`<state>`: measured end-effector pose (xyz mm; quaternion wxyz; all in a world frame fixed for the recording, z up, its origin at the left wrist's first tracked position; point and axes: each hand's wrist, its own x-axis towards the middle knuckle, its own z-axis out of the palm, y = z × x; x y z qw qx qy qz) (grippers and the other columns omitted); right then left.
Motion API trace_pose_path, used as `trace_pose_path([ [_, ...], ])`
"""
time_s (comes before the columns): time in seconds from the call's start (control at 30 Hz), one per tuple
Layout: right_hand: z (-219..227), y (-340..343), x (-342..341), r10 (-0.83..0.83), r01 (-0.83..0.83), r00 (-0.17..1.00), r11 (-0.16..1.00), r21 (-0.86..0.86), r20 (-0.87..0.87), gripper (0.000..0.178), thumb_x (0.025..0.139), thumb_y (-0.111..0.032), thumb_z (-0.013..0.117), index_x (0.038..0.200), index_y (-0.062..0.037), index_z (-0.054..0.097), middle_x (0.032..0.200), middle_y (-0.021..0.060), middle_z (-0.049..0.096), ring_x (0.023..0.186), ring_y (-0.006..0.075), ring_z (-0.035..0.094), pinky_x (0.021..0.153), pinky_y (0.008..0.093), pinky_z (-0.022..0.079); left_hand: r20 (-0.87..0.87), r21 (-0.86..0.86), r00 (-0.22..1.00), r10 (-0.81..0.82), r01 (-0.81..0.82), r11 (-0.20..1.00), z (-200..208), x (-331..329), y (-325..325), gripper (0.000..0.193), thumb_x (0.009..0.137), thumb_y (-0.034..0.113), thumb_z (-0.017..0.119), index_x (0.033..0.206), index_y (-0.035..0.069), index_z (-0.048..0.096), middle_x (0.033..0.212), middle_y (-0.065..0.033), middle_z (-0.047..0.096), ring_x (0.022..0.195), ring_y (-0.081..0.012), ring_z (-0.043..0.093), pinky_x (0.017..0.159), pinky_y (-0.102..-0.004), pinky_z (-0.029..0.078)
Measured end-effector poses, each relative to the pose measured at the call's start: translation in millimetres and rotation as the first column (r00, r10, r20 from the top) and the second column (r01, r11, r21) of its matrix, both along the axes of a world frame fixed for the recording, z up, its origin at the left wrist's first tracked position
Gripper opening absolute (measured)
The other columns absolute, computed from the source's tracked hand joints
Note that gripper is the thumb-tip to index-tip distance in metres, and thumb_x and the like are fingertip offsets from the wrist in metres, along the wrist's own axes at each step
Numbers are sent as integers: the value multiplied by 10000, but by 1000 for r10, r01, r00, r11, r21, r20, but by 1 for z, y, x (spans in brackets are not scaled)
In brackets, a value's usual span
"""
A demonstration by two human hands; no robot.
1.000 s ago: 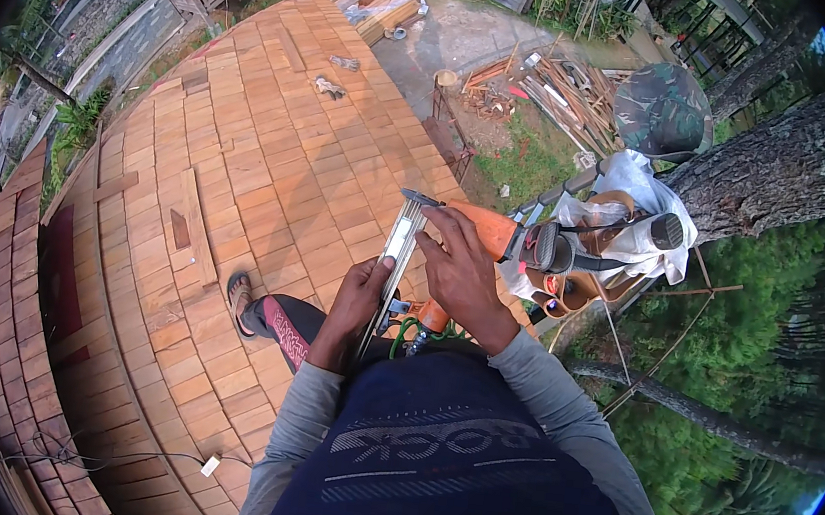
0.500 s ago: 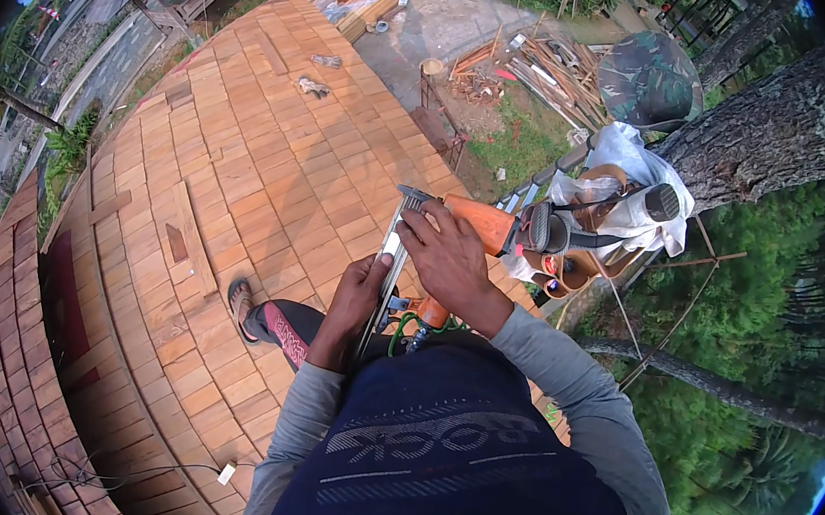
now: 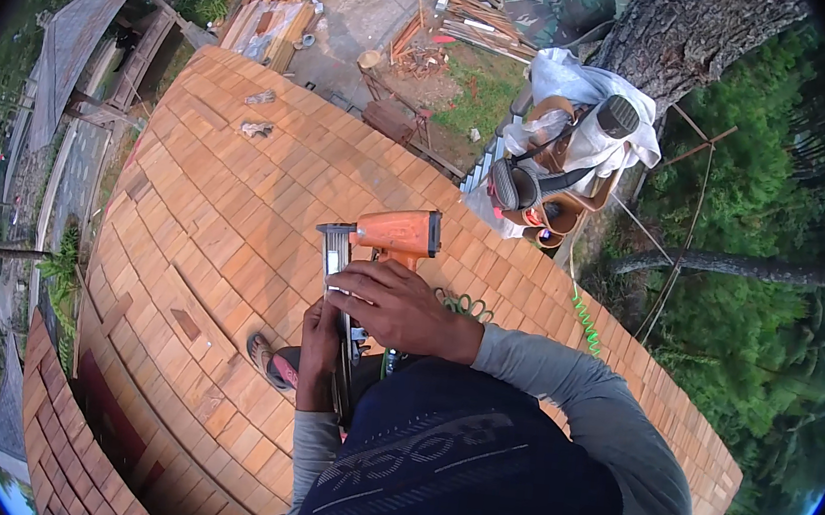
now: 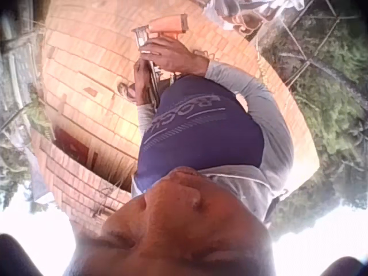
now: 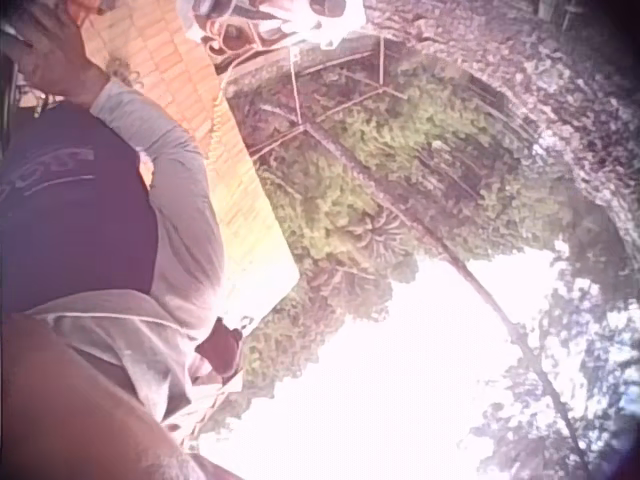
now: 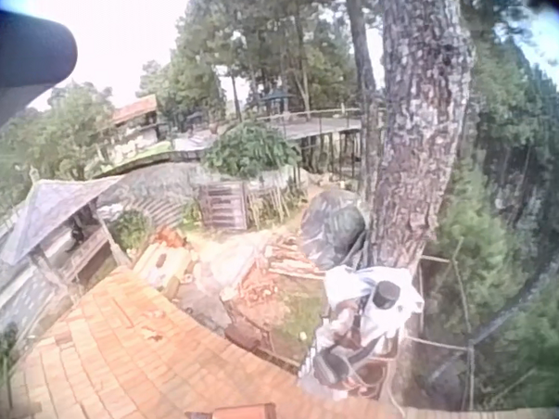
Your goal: The person installs wooden shingles on a roof by positioning individual tiles and securing them using a pneumatic nail gun. They also reload the nail gun with a strip of nails taken from a container held by another worker.
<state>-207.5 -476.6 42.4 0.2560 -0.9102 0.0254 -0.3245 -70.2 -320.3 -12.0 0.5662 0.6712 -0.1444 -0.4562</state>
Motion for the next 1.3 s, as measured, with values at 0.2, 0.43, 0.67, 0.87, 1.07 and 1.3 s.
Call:
trace_pose_path([
  [0.2, -49, -61, -82, -332, 247, 935, 866, 436, 129, 310, 817, 13, 660, 1115, -68, 683, 1140, 71, 660, 1056, 281, 649, 896, 415, 546, 76, 196, 986, 151, -163, 967, -2, -9, 12, 499, 1073, 474, 483, 839, 46, 586, 628, -87, 592, 469, -177, 572, 443, -324, 508],
  [0.43, -310, -135, -234, -851, 853, 339, 99, 512, -400, 200, 898, 23, 576, 1067, 7, 681, 983, 188, 694, 915, 382, 693, 811, 456, 563, 150, 348, 987, -50, -6, 938, -19, 13, 23, 489, 1055, 513, 431, 912, 68, 574, 702, -61, 586, 593, -194, 604, 546, -324, 507],
  [0.67, -451, -263, -250, -818, 935, 250, 65, 349, -517, 180, 939, -42, 564, 1062, -21, 693, 1025, 226, 708, 943, 410, 695, 834, 469, 566, 202, 472, 964, -173, 59, 880, -39, 59, 68, 399, 1036, 277, 597, 1208, -83, 609, 994, -205, 678, 784, -264, 676, 622, -384, 559],
  [0.87, -519, -344, -225, -533, 961, 262, 219, 168, -805, 332, 1009, -263, 481, 1159, -47, 683, 1213, 238, 684, 1120, 364, 677, 948, 465, 539, 238, 571, 970, -42, -105, 814, -43, 11, 22, 381, 1041, 298, 567, 1153, -64, 607, 948, -187, 669, 759, -255, 668, 614, -374, 551],
  [1.07, -518, -355, -215, -560, 844, 246, 525, -109, -791, 441, 942, -294, 582, 1312, -56, 613, 1366, 212, 611, 1276, 380, 579, 1081, 460, 449, 250, 593, 968, 17, -166, 788, -48, 2, 22, 374, 1047, 319, 538, 1099, -45, 604, 901, -169, 659, 733, -247, 661, 606, -364, 543],
  [1.3, -490, -318, -242, -624, 933, 88, 325, -155, -777, 328, 870, -223, 675, 1144, -52, 732, 996, 138, 750, 965, 342, 719, 838, 445, 572, 232, 567, 970, 78, -200, 799, -43, -1, 19, 380, 1053, 344, 504, 1036, -23, 602, 847, -148, 648, 703, -237, 652, 597, -353, 534],
])
